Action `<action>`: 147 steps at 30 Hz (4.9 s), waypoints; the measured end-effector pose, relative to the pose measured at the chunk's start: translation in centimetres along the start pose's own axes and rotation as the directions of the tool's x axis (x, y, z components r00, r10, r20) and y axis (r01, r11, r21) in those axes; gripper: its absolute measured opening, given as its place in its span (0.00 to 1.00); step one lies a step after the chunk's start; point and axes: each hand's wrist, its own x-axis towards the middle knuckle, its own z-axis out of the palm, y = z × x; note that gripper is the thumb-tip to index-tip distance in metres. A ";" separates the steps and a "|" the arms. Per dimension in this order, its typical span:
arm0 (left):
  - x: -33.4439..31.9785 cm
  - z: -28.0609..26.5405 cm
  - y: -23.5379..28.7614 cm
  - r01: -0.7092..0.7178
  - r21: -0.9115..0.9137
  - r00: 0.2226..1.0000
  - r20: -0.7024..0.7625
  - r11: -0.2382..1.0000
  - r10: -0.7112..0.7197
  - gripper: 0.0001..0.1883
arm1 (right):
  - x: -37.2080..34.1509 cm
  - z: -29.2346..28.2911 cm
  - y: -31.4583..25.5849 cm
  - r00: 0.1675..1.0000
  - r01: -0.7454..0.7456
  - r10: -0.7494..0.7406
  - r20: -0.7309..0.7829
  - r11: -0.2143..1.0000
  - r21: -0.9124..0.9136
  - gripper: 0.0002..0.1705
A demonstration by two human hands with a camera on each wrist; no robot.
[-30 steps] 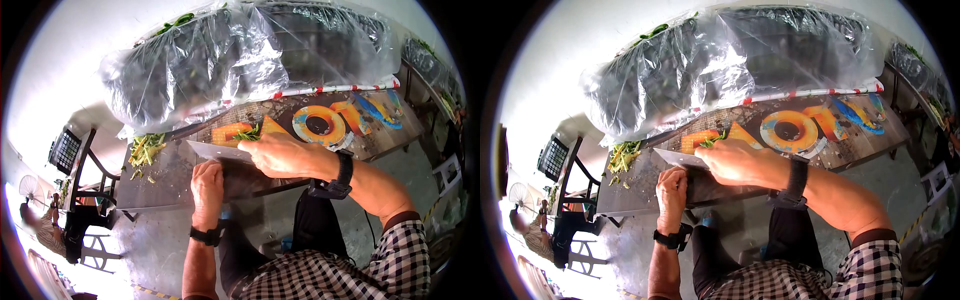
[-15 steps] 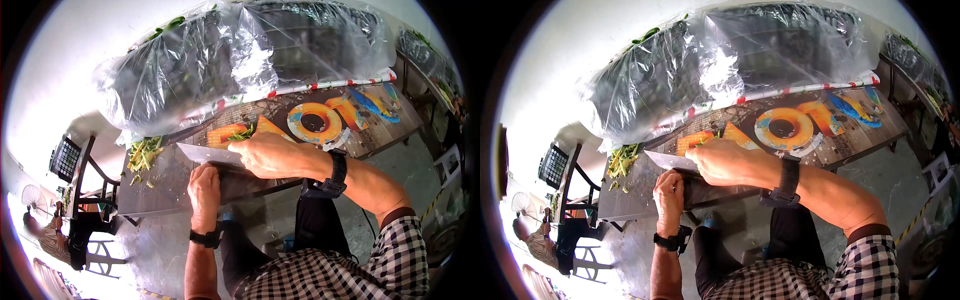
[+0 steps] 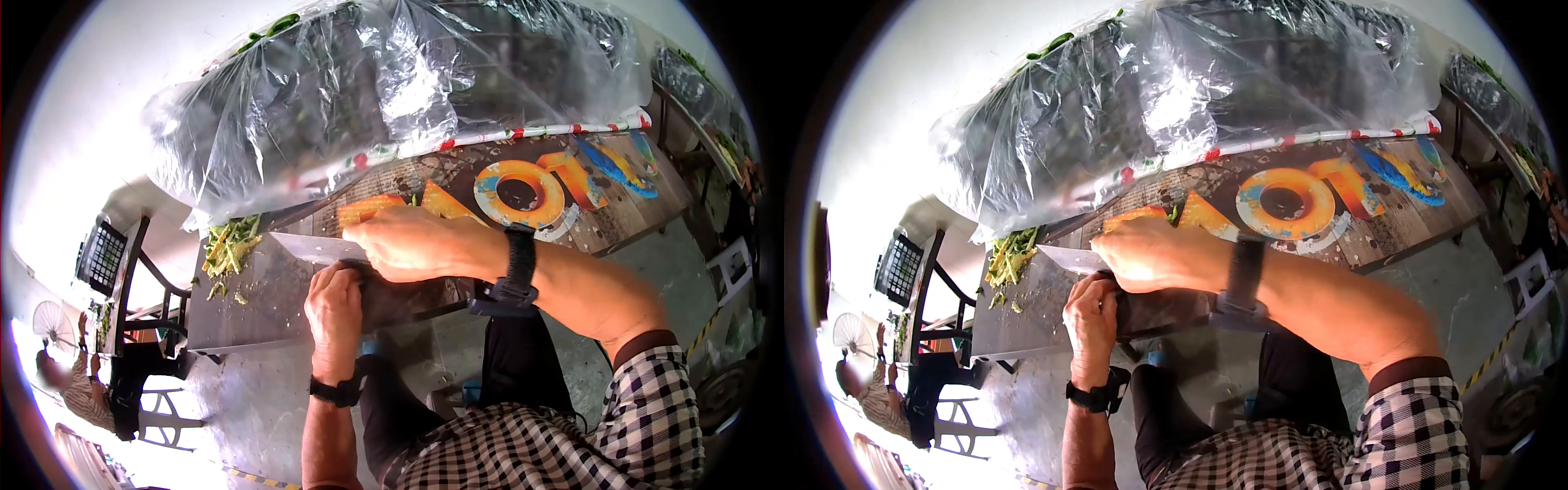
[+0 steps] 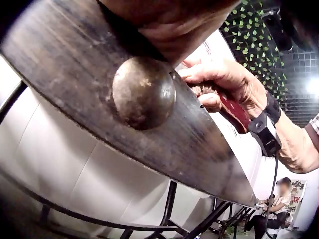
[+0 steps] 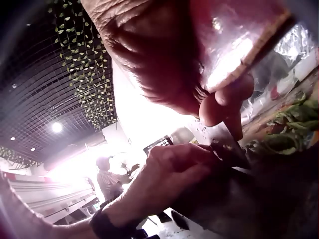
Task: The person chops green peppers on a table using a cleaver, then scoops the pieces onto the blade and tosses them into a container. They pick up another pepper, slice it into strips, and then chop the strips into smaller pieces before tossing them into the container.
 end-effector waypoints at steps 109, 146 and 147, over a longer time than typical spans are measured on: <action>-0.6 -0.2 -0.6 0.070 0.018 0.996 -0.048 0.997 -0.069 0.04 | 2.4 1.9 -0.2 0.996 -0.062 0.059 0.065 0.996 0.057 0.04; 0.7 1.7 2.6 0.248 -0.009 0.942 0.236 0.969 -0.239 0.44 | -9.5 -5.4 4.1 0.782 -0.574 0.552 0.289 0.456 0.680 0.16; 0.7 1.7 2.5 0.235 -0.018 0.945 0.239 0.972 -0.224 0.44 | -9.3 -5.5 4.1 0.807 -0.546 0.525 0.272 0.484 0.684 0.16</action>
